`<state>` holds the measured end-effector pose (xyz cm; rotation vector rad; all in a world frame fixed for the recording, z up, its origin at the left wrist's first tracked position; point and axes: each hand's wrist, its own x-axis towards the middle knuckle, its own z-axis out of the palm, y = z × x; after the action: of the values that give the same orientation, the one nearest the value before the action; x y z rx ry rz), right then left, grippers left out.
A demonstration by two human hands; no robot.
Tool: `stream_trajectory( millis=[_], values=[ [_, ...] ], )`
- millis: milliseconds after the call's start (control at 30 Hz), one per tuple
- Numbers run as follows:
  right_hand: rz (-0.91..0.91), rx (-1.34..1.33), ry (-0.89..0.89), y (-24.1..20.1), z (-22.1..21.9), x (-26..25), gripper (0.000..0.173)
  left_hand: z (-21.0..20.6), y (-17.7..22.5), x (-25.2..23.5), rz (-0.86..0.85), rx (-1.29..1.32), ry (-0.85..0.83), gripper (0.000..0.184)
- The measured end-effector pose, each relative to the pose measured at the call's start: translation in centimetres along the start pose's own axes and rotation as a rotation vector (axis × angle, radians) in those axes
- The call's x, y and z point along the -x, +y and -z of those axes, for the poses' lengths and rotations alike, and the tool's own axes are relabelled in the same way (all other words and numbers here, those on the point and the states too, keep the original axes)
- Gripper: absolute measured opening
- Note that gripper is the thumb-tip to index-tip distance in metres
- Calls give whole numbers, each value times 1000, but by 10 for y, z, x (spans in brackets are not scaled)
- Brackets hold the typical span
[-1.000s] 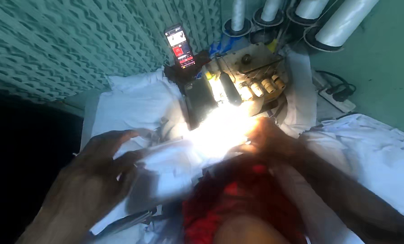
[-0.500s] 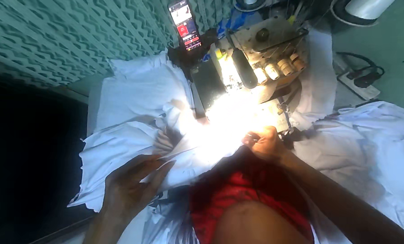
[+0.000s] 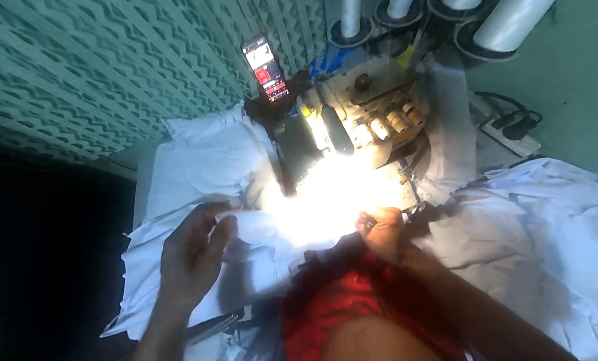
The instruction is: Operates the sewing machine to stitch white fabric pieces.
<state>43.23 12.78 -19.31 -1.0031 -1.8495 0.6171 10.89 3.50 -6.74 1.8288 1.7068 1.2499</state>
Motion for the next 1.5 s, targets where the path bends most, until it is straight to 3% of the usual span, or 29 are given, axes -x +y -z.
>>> stream_trajectory(
  millis=[100,167,300,433,700,900,1033,1133,1267,1367,1433,1500],
  values=[
    [-136,-106,12,-15,-9,7,14,-50,11,-50,194,535,259,12],
    [-221,-187,-26,-26,-12,9,14,-77,23,-85,271,635,338,8],
    [-215,-248,-14,-32,-14,8,14,-102,27,-127,-1,167,239,3],
    [-223,-244,24,-28,-11,6,14,-102,37,-141,-145,-248,117,7],
    [-225,-250,48,-25,-9,8,14,-111,41,-144,-222,-348,132,4],
    [-234,-277,27,-23,-4,12,13,-112,35,-128,-131,-41,188,8],
    [-182,-467,37,-37,3,-7,32,-101,44,-104,-173,-1,181,9],
    [-239,-603,-83,-63,9,-35,31,-90,51,-77,-160,149,28,15],
    [-178,-663,-303,-88,15,-62,16,-47,49,-41,-20,240,-472,28],
    [-41,-599,-511,-116,12,-79,22,0,35,-40,225,-2,-820,28],
    [86,-559,-531,-140,-5,-94,25,37,23,-48,250,-306,-745,28],
    [166,-566,-451,-166,-25,-108,27,97,-15,-55,17,-513,-451,25]
  ],
)
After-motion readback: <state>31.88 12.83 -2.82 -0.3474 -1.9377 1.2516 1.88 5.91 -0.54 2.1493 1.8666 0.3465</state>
